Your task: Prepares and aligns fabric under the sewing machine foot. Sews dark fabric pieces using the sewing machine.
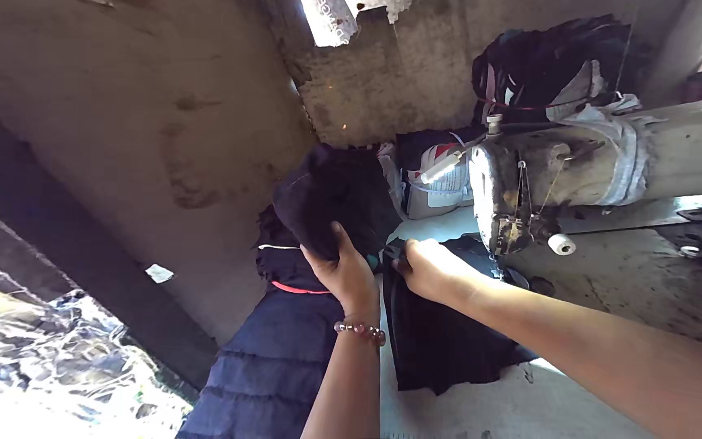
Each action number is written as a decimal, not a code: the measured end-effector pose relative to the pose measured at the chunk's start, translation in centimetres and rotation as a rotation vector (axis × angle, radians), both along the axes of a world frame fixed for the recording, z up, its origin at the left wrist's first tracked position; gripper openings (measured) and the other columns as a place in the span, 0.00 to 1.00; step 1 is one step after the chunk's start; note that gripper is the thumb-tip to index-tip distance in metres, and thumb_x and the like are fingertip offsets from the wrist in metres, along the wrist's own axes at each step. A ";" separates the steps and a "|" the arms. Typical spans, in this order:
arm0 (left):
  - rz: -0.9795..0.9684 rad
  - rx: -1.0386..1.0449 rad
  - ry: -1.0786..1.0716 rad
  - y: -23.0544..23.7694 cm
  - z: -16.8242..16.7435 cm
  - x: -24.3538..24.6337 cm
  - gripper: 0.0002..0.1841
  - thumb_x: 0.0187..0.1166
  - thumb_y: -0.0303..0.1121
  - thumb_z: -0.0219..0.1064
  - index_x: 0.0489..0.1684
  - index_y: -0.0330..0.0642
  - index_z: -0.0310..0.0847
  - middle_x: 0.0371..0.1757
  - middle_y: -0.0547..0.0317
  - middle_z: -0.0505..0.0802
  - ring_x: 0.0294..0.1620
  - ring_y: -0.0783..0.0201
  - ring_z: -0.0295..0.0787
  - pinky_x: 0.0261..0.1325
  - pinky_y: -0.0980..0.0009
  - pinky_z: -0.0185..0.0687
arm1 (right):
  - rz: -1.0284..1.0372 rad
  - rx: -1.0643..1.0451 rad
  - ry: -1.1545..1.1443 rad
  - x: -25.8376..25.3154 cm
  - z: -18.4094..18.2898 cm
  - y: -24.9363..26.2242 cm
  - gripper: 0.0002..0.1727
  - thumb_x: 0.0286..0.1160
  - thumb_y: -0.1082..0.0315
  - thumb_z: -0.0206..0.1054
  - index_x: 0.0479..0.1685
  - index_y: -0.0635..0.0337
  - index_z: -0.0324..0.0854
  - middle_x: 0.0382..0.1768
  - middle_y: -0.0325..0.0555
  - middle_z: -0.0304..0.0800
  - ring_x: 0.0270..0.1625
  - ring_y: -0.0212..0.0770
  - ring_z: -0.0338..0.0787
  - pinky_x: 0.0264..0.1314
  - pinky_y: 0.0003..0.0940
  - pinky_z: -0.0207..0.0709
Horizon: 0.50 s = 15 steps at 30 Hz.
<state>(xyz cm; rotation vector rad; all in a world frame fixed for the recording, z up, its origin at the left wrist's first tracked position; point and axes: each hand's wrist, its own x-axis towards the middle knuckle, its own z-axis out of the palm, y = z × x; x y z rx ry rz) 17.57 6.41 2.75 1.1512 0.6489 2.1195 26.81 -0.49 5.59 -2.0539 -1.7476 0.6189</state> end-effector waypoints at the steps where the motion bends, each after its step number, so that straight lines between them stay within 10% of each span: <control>1: -0.001 0.001 -0.001 0.0 0.0 0.0 0.23 0.83 0.25 0.66 0.75 0.35 0.64 0.59 0.62 0.87 0.61 0.78 0.85 0.68 0.77 0.80 | 0.001 0.004 0.004 -0.1 -0.1 0.3 0.18 0.90 0.58 0.55 0.51 0.66 0.81 0.46 0.58 0.88 0.55 0.54 0.90 0.56 0.52 0.81; 11: -0.027 0.037 -0.004 -0.1 -0.2 -0.1 0.21 0.83 0.26 0.67 0.71 0.37 0.67 0.53 0.66 0.88 0.56 0.81 0.86 0.64 0.78 0.82 | 0.004 0.026 -0.035 -0.3 0.1 1.3 0.12 0.84 0.66 0.61 0.50 0.65 0.84 0.45 0.59 0.90 0.53 0.57 0.90 0.55 0.56 0.81; 15: -0.013 0.028 0.179 -0.6 -0.2 -0.9 0.27 0.87 0.34 0.65 0.80 0.32 0.62 0.68 0.53 0.85 0.68 0.73 0.83 0.74 0.70 0.78 | -0.002 0.020 -0.083 0.4 -0.3 0.9 0.15 0.85 0.60 0.62 0.46 0.64 0.85 0.42 0.59 0.89 0.50 0.58 0.91 0.52 0.60 0.81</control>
